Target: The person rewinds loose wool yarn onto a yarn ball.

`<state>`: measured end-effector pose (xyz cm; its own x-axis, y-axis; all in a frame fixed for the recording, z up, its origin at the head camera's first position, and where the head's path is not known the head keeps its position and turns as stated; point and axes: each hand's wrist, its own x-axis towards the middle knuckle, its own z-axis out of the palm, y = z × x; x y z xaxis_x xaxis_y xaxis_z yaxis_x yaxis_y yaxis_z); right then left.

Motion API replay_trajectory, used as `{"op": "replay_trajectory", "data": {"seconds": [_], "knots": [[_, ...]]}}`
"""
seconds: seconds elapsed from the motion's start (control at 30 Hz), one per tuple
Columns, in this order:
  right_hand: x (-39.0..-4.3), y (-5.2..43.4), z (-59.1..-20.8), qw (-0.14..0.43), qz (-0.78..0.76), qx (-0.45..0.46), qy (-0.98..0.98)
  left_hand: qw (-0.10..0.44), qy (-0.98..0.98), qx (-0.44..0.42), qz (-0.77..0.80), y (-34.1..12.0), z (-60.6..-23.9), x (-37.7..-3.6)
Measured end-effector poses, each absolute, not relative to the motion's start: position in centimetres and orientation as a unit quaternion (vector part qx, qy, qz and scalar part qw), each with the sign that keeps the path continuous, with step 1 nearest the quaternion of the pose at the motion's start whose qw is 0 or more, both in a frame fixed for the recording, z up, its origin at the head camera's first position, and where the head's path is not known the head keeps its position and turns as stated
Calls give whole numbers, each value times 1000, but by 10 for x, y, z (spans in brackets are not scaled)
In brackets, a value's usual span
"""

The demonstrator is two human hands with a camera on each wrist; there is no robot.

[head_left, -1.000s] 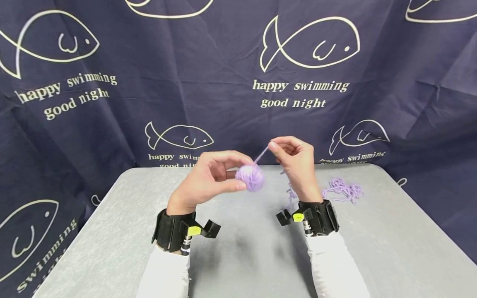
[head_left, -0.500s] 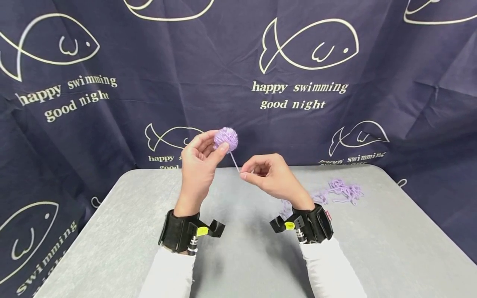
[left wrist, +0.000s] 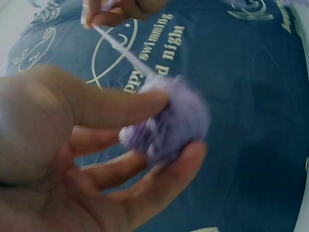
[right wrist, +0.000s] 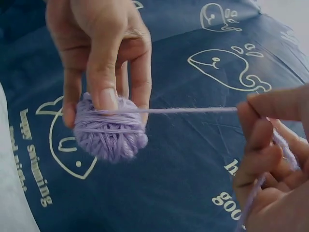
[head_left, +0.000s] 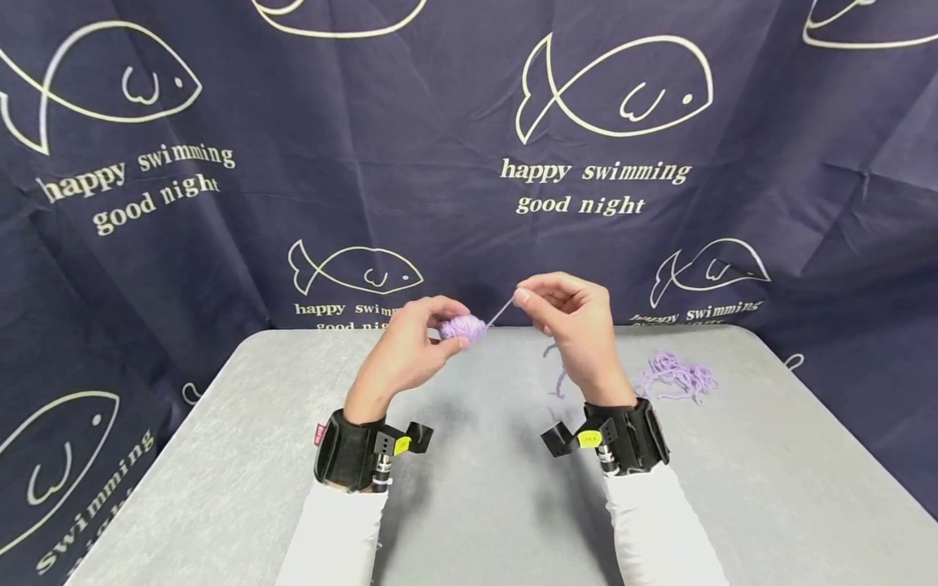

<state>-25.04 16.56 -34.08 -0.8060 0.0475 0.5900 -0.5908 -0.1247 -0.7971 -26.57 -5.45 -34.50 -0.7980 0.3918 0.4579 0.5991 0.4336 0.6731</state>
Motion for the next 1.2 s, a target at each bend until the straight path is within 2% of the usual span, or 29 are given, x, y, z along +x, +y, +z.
{"op": "replay_trajectory", "data": {"seconds": [0.17, 0.33, 0.5, 0.57, 0.67, 0.87, 1.2], "knots": [[-256, 168, -341, 234, 782, 175, -551, 18, -809, -376, -452, -56, -344, -266], [-260, 173, -341, 243, 783, 155, -552, -63, -749, -432, -498, -56, -340, -264], [-264, 173, -344, 246, 733, 146, -617, -91, -661, -467, -580, -54, -336, -263], [-265, 171, -346, 234, 708, 150, -649, -85, -628, -463, -620, -52, -336, -262], [-265, 168, -351, 210, 670, 170, -691, -46, -579, -439, -685, -48, -336, -261], [-261, 158, -353, 180, 608, 239, -735, 34, -475, -341, -810, -38, -333, -258], [-252, 147, -351, 198, 554, 286, -756, 129, -451, -205, -859, -33, -331, -262]]}}
